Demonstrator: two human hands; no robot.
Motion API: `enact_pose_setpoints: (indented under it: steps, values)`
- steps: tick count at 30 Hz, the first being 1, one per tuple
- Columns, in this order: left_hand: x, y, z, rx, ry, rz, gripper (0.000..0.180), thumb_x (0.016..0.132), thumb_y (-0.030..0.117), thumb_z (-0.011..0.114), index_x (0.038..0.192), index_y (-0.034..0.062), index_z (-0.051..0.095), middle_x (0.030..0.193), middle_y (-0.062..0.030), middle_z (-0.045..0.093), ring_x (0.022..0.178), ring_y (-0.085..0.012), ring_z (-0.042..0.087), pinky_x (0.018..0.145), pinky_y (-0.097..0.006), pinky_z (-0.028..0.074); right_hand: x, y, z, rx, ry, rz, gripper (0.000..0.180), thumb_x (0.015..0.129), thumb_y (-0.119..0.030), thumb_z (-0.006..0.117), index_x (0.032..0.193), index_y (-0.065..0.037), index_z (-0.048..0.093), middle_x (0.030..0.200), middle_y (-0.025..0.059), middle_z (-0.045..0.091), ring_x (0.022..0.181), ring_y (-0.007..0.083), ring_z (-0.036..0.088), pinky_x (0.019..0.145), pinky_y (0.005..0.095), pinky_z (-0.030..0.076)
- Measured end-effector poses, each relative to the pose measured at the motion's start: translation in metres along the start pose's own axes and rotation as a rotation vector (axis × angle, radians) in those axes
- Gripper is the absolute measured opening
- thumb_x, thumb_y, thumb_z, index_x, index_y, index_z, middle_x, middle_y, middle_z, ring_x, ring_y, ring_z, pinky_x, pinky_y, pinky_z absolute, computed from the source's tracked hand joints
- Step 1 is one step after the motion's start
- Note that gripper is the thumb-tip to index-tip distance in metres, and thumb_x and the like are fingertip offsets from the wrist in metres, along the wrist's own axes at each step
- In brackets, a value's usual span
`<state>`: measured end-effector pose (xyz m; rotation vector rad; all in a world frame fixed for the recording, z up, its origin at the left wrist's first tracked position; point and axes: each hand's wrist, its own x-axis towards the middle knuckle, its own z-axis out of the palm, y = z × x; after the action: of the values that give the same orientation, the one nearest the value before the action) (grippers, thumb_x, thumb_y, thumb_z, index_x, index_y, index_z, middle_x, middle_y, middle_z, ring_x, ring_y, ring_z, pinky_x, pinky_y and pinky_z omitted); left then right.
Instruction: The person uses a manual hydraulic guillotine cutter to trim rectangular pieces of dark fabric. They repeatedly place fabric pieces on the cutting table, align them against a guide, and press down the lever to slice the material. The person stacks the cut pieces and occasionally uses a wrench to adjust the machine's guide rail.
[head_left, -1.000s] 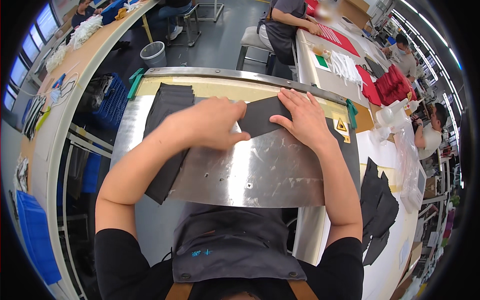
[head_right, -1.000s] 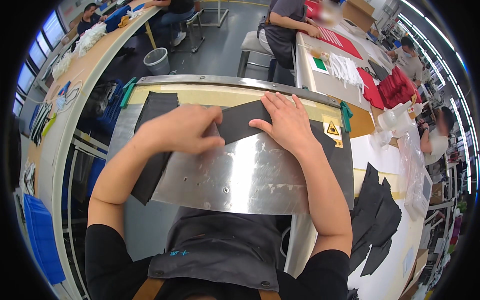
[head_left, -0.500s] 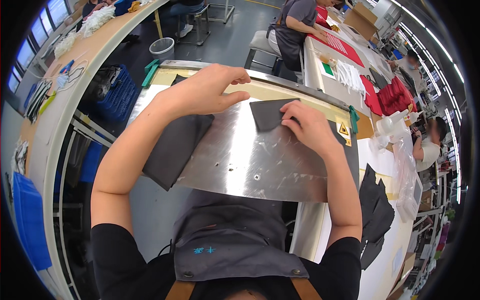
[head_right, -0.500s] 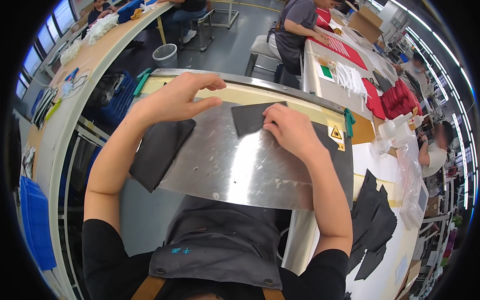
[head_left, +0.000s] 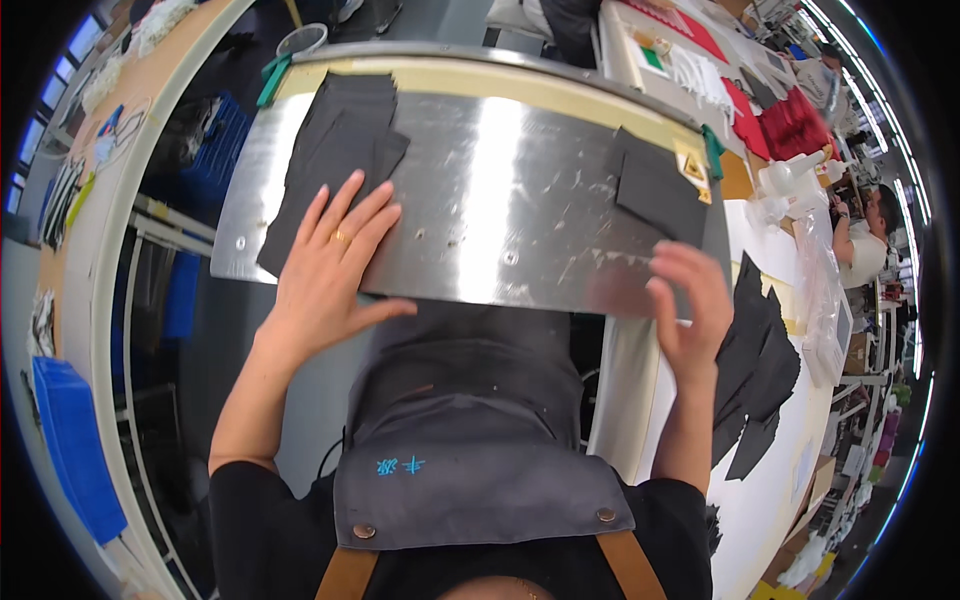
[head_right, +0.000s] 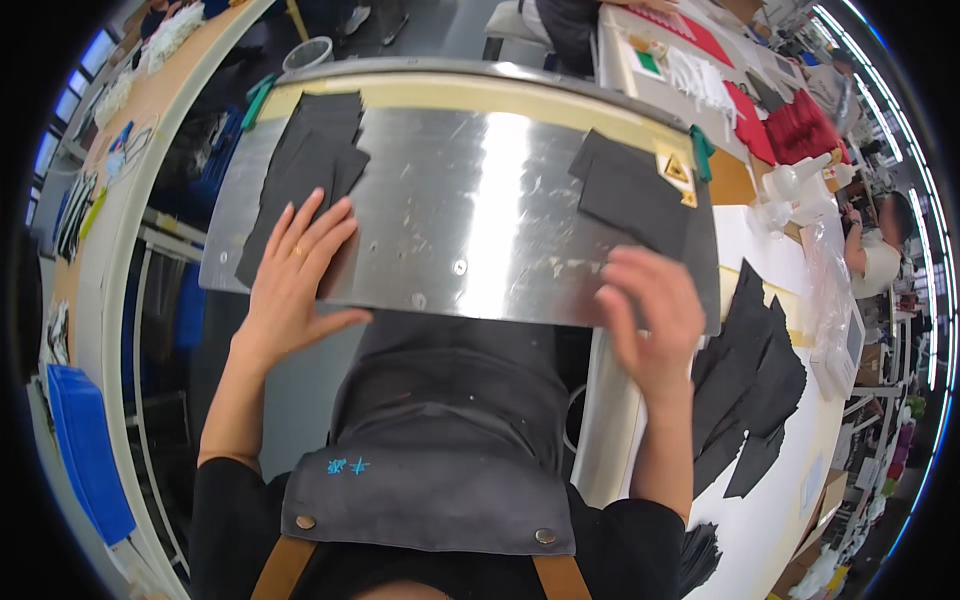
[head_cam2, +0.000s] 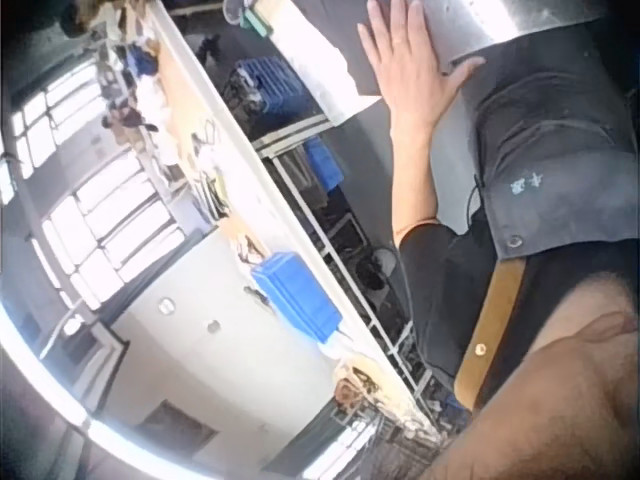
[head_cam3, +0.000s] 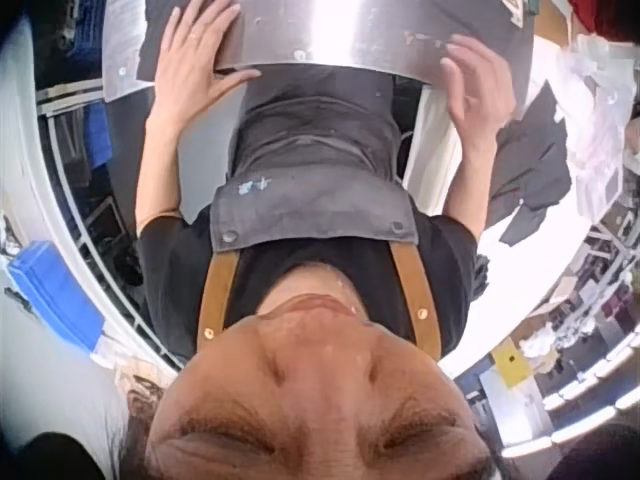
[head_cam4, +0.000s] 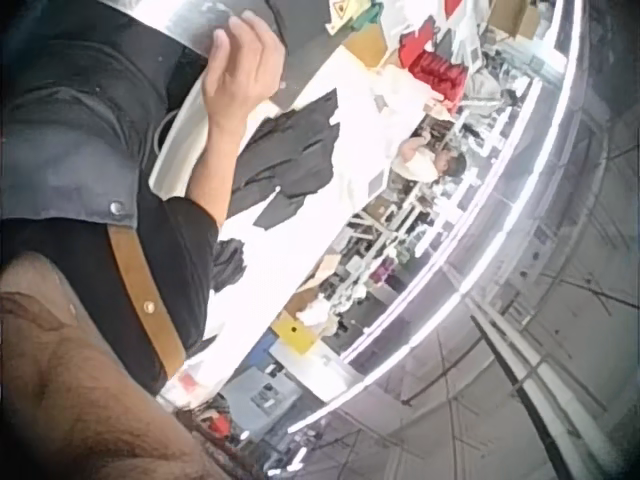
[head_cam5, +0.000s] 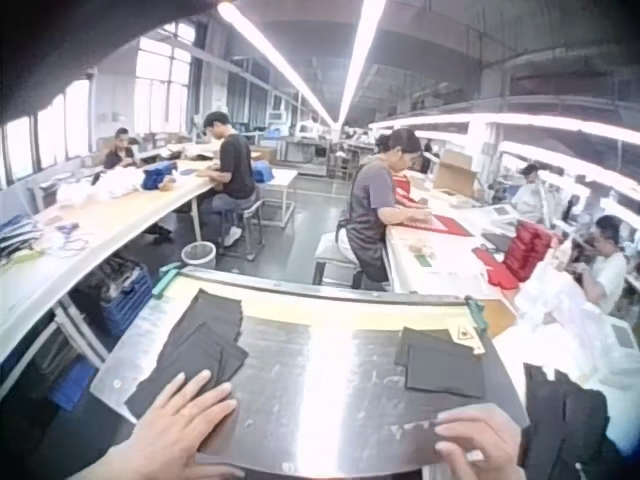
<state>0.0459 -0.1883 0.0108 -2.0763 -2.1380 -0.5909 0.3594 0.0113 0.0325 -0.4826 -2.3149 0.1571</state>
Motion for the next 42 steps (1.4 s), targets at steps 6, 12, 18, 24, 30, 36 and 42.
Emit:
enact_pose_setpoints:
  steps: [6,12,18,24,30,36,42]
  values:
    - [0.002,-0.002,0.011,0.119,0.076,0.038,0.083,0.06,0.03,0.086,0.134,0.0118,0.053,0.144,-0.0056,0.049,0.14,-0.0312,0.038,0.114,-0.047,0.032,-0.062,-0.066,0.107,0.391,-0.563,-0.112,0.016,0.084,-0.02,0.072,0.095,-0.009,0.068,0.101,0.0044,0.068,0.093,0.0243,0.065,0.077,0.0361,0.052]
    - [0.0,-0.002,0.01,0.15,0.068,0.062,0.08,0.069,0.035,0.084,0.138,0.0125,0.05,0.144,-0.0053,0.049,0.139,-0.031,0.038,0.116,-0.047,0.029,-0.087,-0.032,0.242,0.613,-0.407,0.439,0.032,0.089,-0.026,0.066,0.115,-0.009,0.066,0.102,0.0159,0.069,0.096,0.0318,0.066,0.081,0.0424,0.051]
    - [0.001,-0.016,0.003,-0.045,-0.034,0.07,0.079,0.075,0.044,0.076,0.142,0.0109,0.049,0.151,-0.0096,0.042,0.145,-0.034,0.028,0.119,-0.051,0.019,-0.114,-0.012,0.283,0.615,-0.397,0.51,0.038,0.086,-0.025,0.069,0.12,-0.008,0.065,0.11,0.0161,0.069,0.107,0.0295,0.065,0.091,0.0396,0.051]
    - [0.0,-0.008,0.006,-0.059,0.0,0.02,0.079,0.073,0.043,0.078,0.14,0.0133,0.05,0.151,-0.0087,0.043,0.145,-0.0328,0.029,0.119,-0.05,0.019,-0.154,0.011,0.267,0.548,-0.628,0.671,0.034,0.089,-0.024,0.069,0.118,-0.007,0.065,0.111,0.0141,0.07,0.096,0.0262,0.07,0.083,0.0354,0.055]
    - [-0.003,-0.008,0.012,-0.025,0.062,0.005,0.079,0.072,0.051,0.078,0.137,0.0145,0.053,0.149,-0.0075,0.045,0.144,-0.0313,0.03,0.119,-0.048,0.021,-0.112,-0.04,0.265,0.782,-0.66,0.657,0.035,0.092,-0.023,0.065,0.122,-0.005,0.063,0.109,0.0152,0.071,0.102,0.0239,0.069,0.088,0.0339,0.053]
    - [-0.001,-0.006,0.017,-0.046,0.101,0.012,0.081,0.073,0.06,0.073,0.136,0.0121,0.054,0.148,-0.009,0.045,0.144,-0.0324,0.03,0.119,-0.049,0.021,-0.044,-0.105,0.31,1.077,-0.146,0.702,0.041,0.096,-0.02,0.06,0.13,0.001,0.055,0.124,0.0134,0.065,0.116,0.021,0.061,0.098,0.0341,0.047]
    - [-0.003,-0.009,0.019,-0.058,0.107,-0.013,0.081,0.073,0.06,0.072,0.135,0.0105,0.055,0.149,-0.0106,0.044,0.144,-0.0332,0.03,0.12,-0.049,0.019,-0.019,-0.141,0.354,1.084,-0.095,0.641,0.041,0.096,-0.02,0.06,0.131,0.001,0.054,0.125,0.0129,0.064,0.115,0.0205,0.061,0.098,0.0338,0.047]
